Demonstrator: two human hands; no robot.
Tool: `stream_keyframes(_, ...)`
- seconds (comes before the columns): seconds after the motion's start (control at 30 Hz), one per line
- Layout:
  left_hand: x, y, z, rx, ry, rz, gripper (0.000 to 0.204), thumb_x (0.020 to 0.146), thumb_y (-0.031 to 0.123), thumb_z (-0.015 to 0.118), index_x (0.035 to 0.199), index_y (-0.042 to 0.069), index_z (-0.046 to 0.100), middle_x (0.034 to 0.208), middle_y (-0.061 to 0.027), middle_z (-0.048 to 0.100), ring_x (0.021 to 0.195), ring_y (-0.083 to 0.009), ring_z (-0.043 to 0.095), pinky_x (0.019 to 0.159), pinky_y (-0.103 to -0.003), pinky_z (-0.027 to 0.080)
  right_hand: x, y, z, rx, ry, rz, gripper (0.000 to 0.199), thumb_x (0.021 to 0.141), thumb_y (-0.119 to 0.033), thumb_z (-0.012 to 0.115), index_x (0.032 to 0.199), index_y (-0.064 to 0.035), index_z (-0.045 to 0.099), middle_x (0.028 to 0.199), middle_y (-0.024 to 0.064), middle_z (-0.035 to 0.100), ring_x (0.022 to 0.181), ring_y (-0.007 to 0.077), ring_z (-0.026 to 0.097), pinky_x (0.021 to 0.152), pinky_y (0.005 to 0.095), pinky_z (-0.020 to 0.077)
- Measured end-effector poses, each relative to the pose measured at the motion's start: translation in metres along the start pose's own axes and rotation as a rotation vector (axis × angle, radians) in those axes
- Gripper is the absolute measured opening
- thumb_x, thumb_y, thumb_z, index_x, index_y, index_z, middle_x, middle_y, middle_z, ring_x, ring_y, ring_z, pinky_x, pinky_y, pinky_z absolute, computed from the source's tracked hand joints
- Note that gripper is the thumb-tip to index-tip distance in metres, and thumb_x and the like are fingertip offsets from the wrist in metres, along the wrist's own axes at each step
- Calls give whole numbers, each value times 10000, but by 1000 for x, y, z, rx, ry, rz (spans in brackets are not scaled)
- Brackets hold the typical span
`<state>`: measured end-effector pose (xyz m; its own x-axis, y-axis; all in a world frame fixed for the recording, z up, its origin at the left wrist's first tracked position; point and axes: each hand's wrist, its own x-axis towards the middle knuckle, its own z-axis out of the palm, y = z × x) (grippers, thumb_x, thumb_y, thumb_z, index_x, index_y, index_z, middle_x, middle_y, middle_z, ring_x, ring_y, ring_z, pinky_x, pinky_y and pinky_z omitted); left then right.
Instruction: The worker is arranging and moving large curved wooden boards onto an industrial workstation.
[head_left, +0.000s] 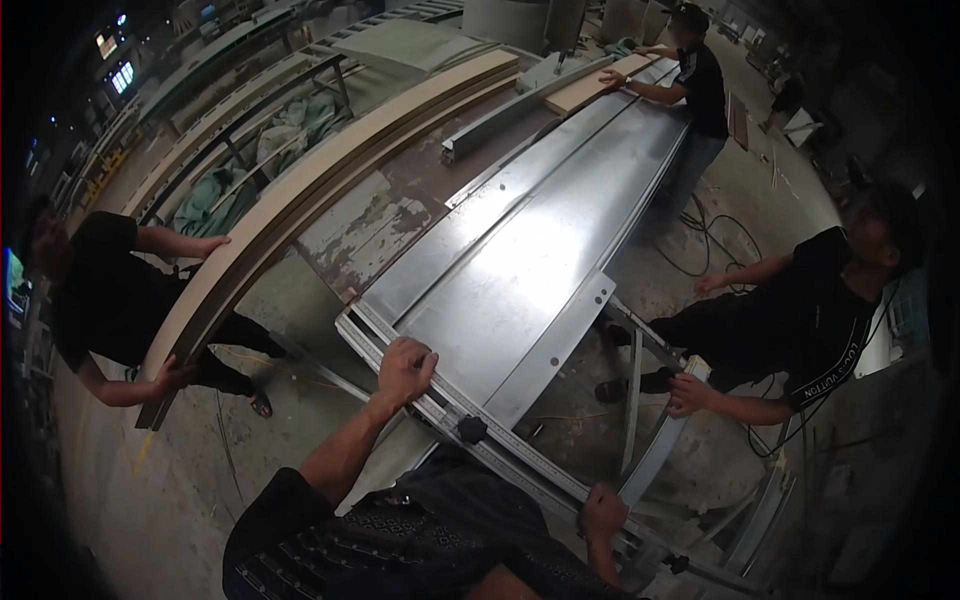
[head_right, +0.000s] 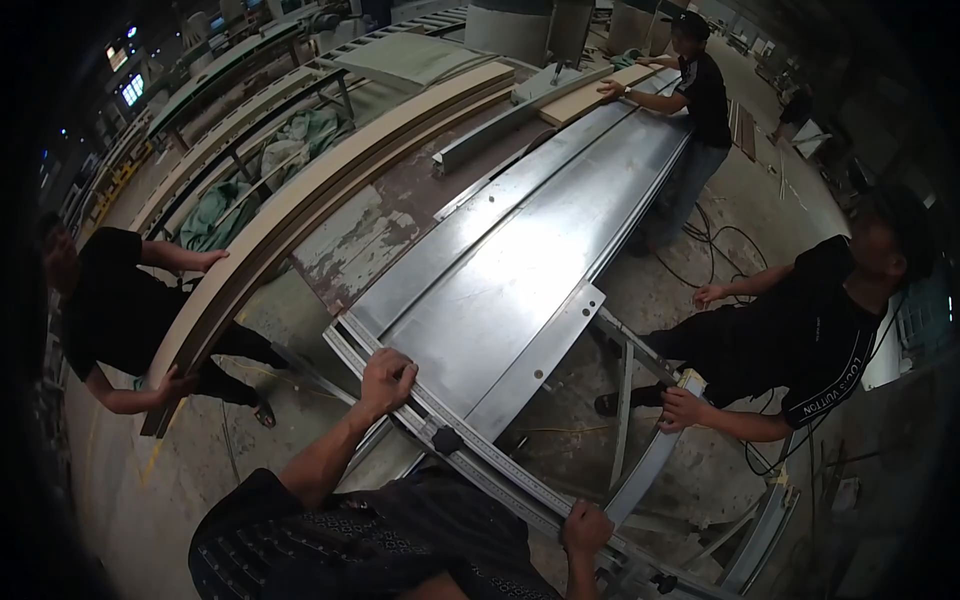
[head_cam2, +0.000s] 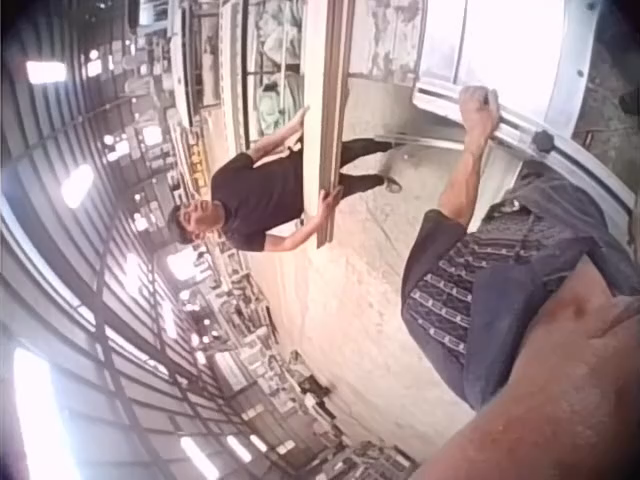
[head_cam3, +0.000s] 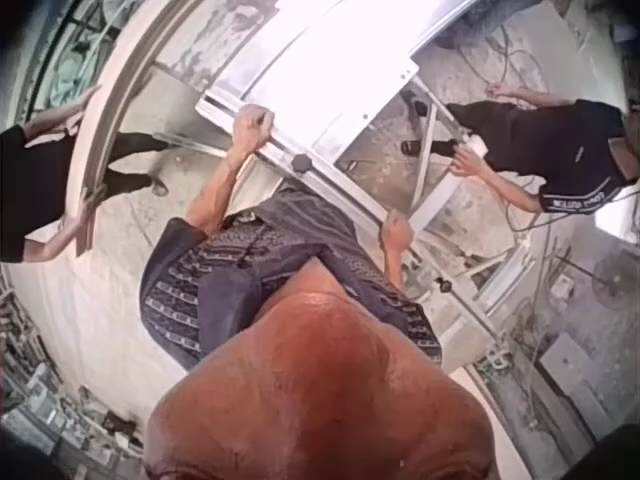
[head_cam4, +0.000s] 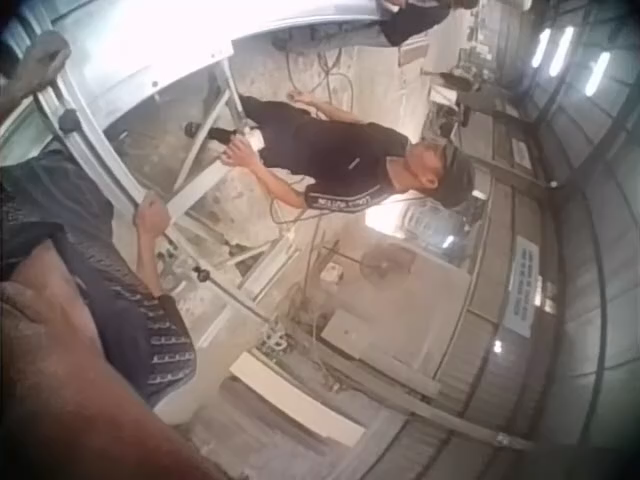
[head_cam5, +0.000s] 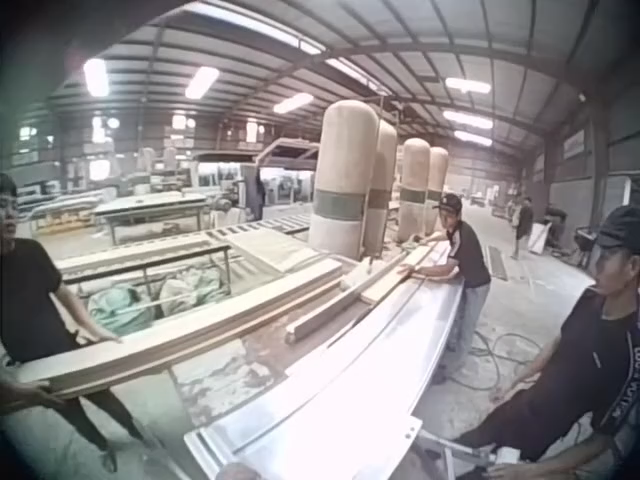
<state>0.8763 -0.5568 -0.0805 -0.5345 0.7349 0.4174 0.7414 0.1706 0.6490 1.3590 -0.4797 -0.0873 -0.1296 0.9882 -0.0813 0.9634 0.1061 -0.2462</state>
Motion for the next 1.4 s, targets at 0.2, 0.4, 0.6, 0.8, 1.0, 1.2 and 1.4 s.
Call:
stream_keyframes(0.2, -27, -17, -23, 69, 491, -161, 16, 857, 48, 730, 866, 36, 733, 974, -110, 720, 932, -291, 667, 871, -407, 511, 2, -9, -9, 29, -20, 1, 391, 950, -297, 553, 772, -1, 737, 785, 269, 685, 764, 499, 643, 739, 583, 453)
stream_keyframes(0.4, -40, -129, -71, 12, 708, -611, 184, 984, 172, 675, 979, -3, 730, 951, -123, 689, 886, -249, 659, 852, -372, 519, 2, -15, -12, 31, -15, 0, 402, 962, -301, 534, 783, -1, 734, 785, 267, 681, 765, 496, 646, 733, 577, 457)
stream_keyframes(0.6, 42, -287, -111, 107, 299, -892, 676, 1007, 527, 563, 1193, -109, 694, 1122, -260, 725, 1004, -325, 705, 920, -433, 513, 2, -12, -8, 29, 0, -39, 417, 973, -306, 521, 781, -1, 730, 776, 266, 675, 753, 489, 644, 718, 575, 458)
stream_keyframes(0.8, 140, -355, -88, -111, 178, -1160, 824, 1007, 558, 487, 1371, -181, 517, 1308, -390, 607, 1236, -460, 624, 1051, -486, 467, 3, -6, -1, 15, -31, -23, 432, 984, -311, 507, 775, -3, 726, 758, 267, 666, 761, 492, 643, 730, 586, 458)
stream_keyframes(1.0, 164, -363, -62, 187, 349, -1193, 876, 1013, 583, 408, 1413, -197, 405, 1443, -410, 495, 1327, -518, 531, 1126, -521, 406, 2, 6, 6, -140, -59, -43, 407, 984, -282, 495, 795, -9, 731, 821, 268, 689, 812, 496, 652, 756, 598, 471)
stream_keyframes(1.2, 161, -359, -64, 299, 330, -1194, 863, 1011, 605, 404, 1320, -192, 523, 1335, -406, 589, 1283, -516, 573, 1107, -531, 421, 2, 11, 7, -3, -88, -135, 392, 989, -239, 479, 910, 12, 769, 830, 266, 699, 814, 485, 664, 765, 569, 503)
stream_keyframes(1.4, 166, -345, -68, 292, 319, -1204, 850, 1010, 598, 415, 1258, -195, 593, 1284, -413, 618, 1252, -527, 594, 1088, -532, 444, 7, 8, 1, 45, -117, -190, 389, 988, -212, 476, 950, 38, 771, 785, 261, 691, 742, 487, 660, 662, 522, 513)
